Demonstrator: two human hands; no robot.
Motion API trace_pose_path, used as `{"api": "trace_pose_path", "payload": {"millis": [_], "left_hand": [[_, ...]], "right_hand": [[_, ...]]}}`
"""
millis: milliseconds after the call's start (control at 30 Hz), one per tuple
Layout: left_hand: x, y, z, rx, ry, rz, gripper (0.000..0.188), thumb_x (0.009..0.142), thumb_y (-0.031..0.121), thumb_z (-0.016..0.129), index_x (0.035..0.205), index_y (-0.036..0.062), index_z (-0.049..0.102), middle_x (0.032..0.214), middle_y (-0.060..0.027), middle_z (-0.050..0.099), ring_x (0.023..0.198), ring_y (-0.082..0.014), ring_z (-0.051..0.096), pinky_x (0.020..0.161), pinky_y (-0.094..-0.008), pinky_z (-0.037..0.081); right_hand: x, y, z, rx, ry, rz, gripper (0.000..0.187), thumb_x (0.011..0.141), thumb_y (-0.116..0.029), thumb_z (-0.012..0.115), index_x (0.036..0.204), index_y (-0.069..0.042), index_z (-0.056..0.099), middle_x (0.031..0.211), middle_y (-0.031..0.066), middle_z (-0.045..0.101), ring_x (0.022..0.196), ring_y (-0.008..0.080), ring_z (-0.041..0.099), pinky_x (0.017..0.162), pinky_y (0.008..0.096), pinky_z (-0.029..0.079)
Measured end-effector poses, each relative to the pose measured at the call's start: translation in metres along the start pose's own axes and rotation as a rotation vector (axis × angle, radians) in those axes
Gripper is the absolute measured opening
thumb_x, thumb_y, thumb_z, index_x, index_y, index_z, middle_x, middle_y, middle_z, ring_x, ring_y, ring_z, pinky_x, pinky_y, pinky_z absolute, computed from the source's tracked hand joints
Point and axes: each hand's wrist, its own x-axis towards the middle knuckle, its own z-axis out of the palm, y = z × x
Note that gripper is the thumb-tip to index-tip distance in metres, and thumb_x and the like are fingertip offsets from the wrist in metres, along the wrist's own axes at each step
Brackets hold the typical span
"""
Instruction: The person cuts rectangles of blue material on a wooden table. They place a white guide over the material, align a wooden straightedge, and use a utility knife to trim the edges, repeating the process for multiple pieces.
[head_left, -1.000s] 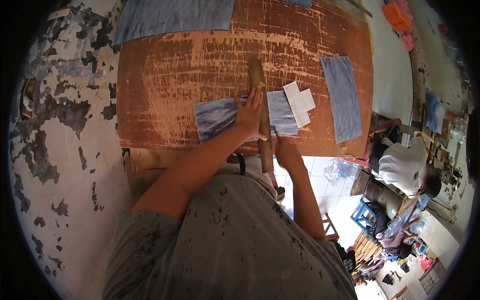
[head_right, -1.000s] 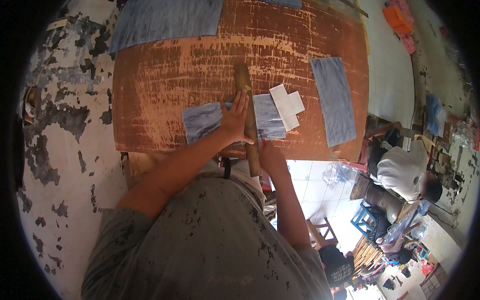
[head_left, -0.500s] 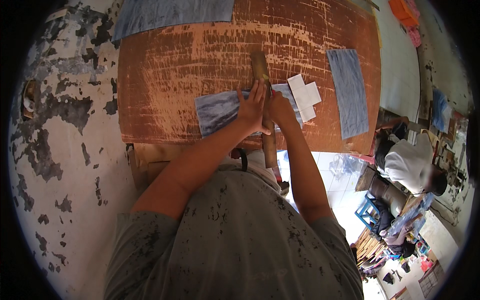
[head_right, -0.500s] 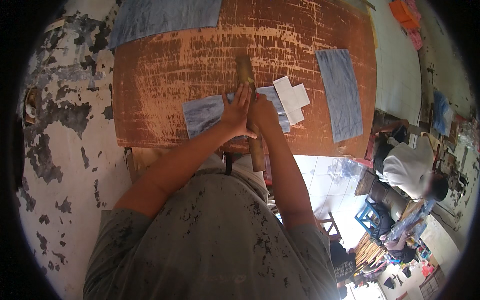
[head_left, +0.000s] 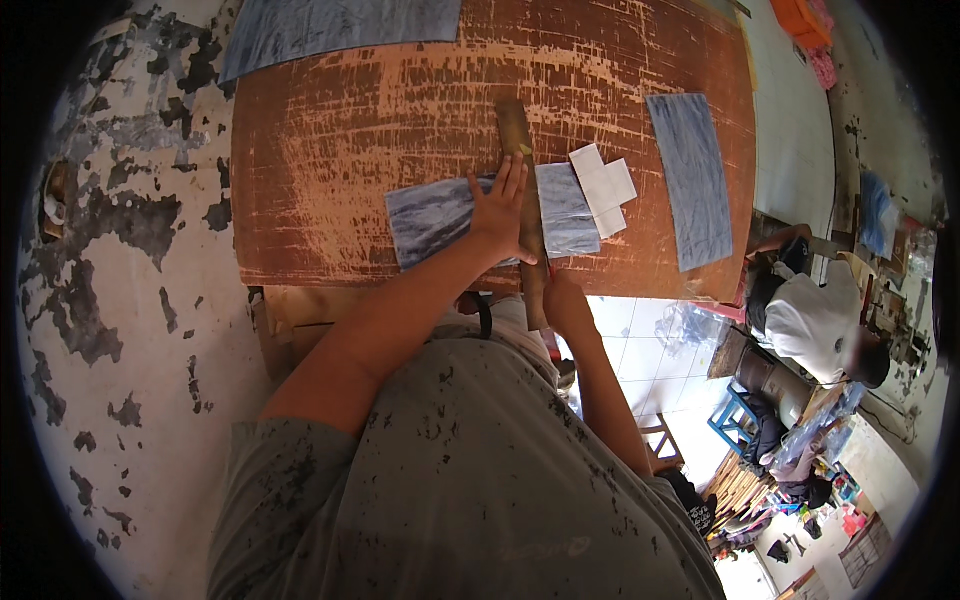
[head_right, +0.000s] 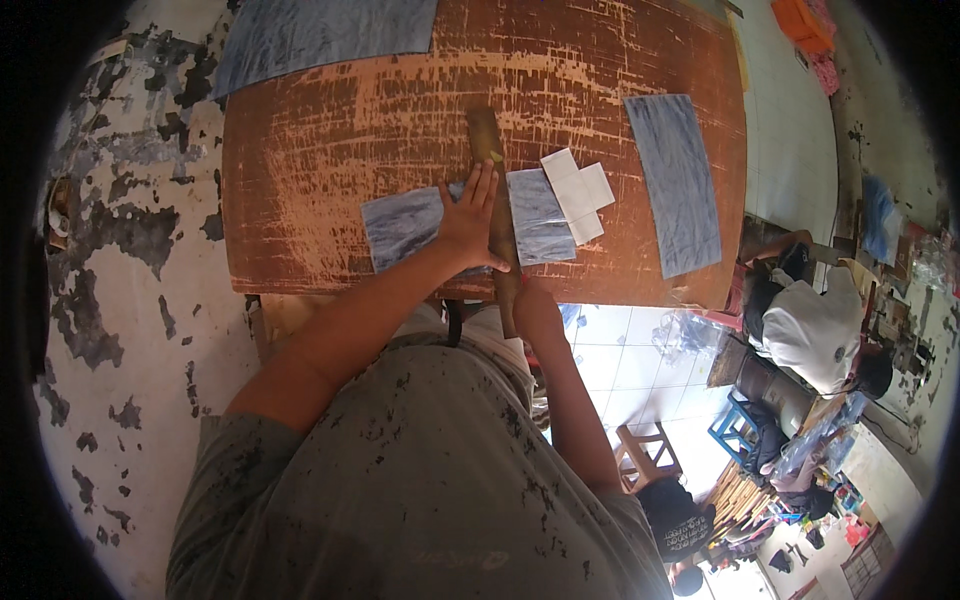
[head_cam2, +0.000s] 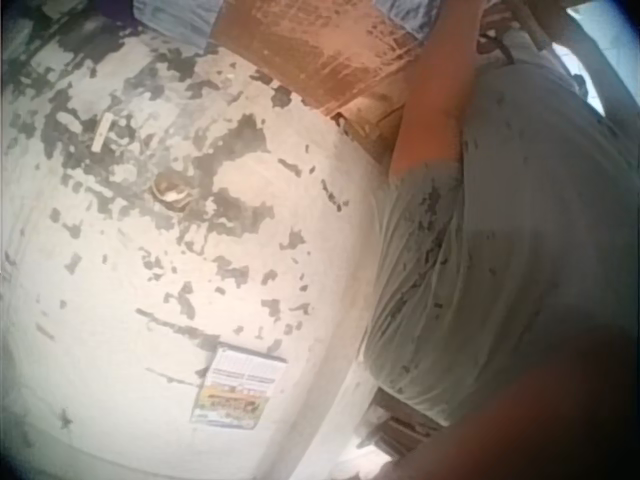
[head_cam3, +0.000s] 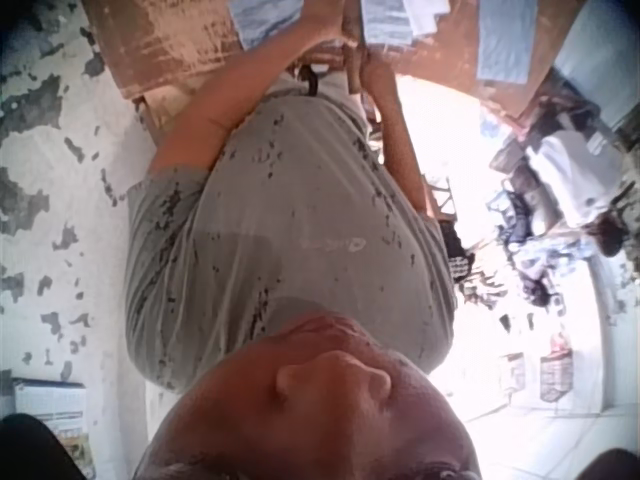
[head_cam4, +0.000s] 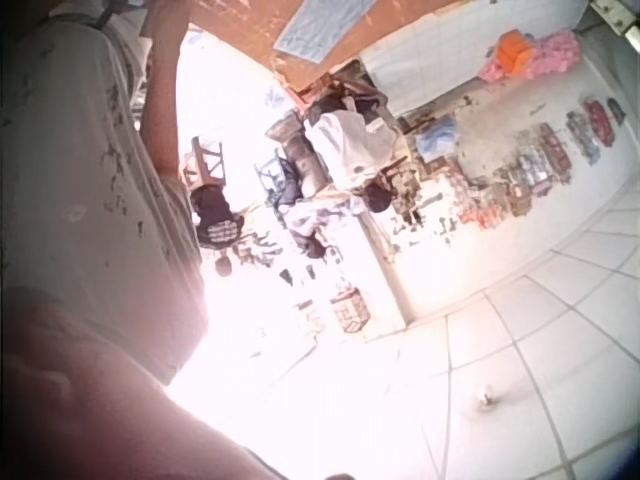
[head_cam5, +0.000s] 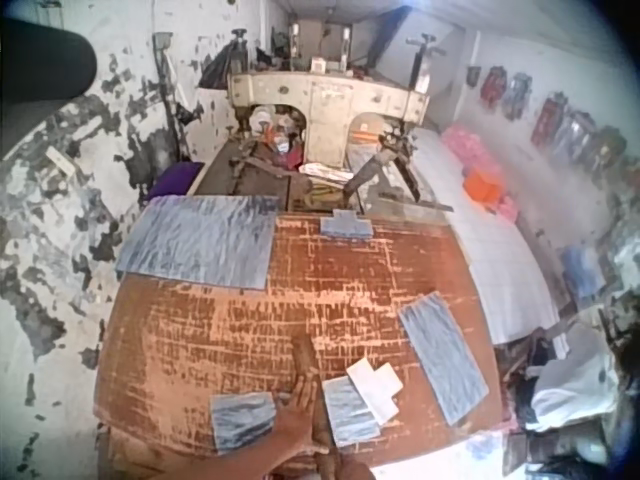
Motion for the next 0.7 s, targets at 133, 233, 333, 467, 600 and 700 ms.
{"api": "trace_pose_path", "payload": {"millis": [133, 233, 333, 467, 600, 700], "left_hand": [[-0.001, 0.001, 0.002, -0.007, -0.004, 0.006, 0.173, 0.051, 0.088, 0.085, 0.171, -0.0048, 0.002, 0.180, -0.0213, -0.010, 0.168, -0.0348, -0.003, 0.120, -0.0830, 0.016], [-0.004, -0.001, -0.001, -0.041, -0.008, 0.016, 0.174, 0.051, 0.089, 0.085, 0.171, -0.0051, 0.001, 0.180, -0.0212, -0.010, 0.168, -0.0352, -0.002, 0.120, -0.0830, 0.017], [-0.002, -0.002, 0.002, -0.019, -0.002, 0.015, 0.174, 0.051, 0.089, 0.085, 0.171, -0.0050, 0.001, 0.180, -0.0209, -0.010, 0.168, -0.0353, -0.002, 0.120, -0.0830, 0.018], [0.000, -0.004, 0.004, -0.031, 0.021, 0.007, 0.174, 0.050, 0.090, 0.085, 0.171, -0.0049, 0.002, 0.180, -0.0207, -0.010, 0.168, -0.0353, -0.001, 0.120, -0.0833, 0.018], [0.000, -0.003, 0.002, -0.054, 0.015, 0.030, 0.171, 0.050, 0.087, 0.087, 0.171, -0.0035, 0.007, 0.180, -0.0205, -0.007, 0.168, -0.0339, -0.002, 0.120, -0.0843, 0.015], [-0.001, -0.004, 0.005, -0.060, 0.053, 0.027, 0.170, 0.050, 0.087, 0.087, 0.171, -0.0036, 0.009, 0.180, -0.0211, -0.007, 0.168, -0.0342, -0.002, 0.119, -0.0843, 0.015]], "right_hand": [[-0.019, -0.009, -0.003, 0.053, -0.128, 0.303, 0.040, 0.110, -0.027, 0.042, 0.119, 0.007, 0.062, 0.105, 0.0361, 0.073, 0.103, 0.0533, 0.072, 0.087, 0.0611, 0.057], [-0.014, -0.010, -0.022, 0.055, -0.164, 0.245, 0.039, 0.110, -0.026, 0.043, 0.120, 0.007, 0.063, 0.108, 0.0375, 0.072, 0.105, 0.0525, 0.072, 0.089, 0.0609, 0.057], [0.013, -0.016, -0.057, -0.264, -0.353, -0.095, 0.034, 0.109, -0.022, 0.048, 0.117, 0.007, 0.063, 0.104, 0.0391, 0.071, 0.102, 0.0545, 0.071, 0.087, 0.0629, 0.056], [0.074, -0.060, -0.073, 0.035, 0.138, 0.040, 0.034, 0.109, -0.026, 0.049, 0.114, 0.006, 0.061, 0.097, 0.0401, 0.071, 0.096, 0.0568, 0.071, 0.084, 0.0646, 0.055], [0.125, -0.068, -0.069, 0.049, 0.156, 0.061, 0.036, 0.109, -0.026, 0.050, 0.117, 0.007, 0.060, 0.100, 0.0393, 0.071, 0.099, 0.0554, 0.071, 0.085, 0.0633, 0.056], [0.126, -0.083, -0.080, 0.035, 0.032, 0.094, 0.045, 0.100, -0.025, 0.059, 0.123, 0.013, 0.057, 0.112, 0.0413, 0.070, 0.110, 0.0547, 0.071, 0.092, 0.0582, 0.059]]}}
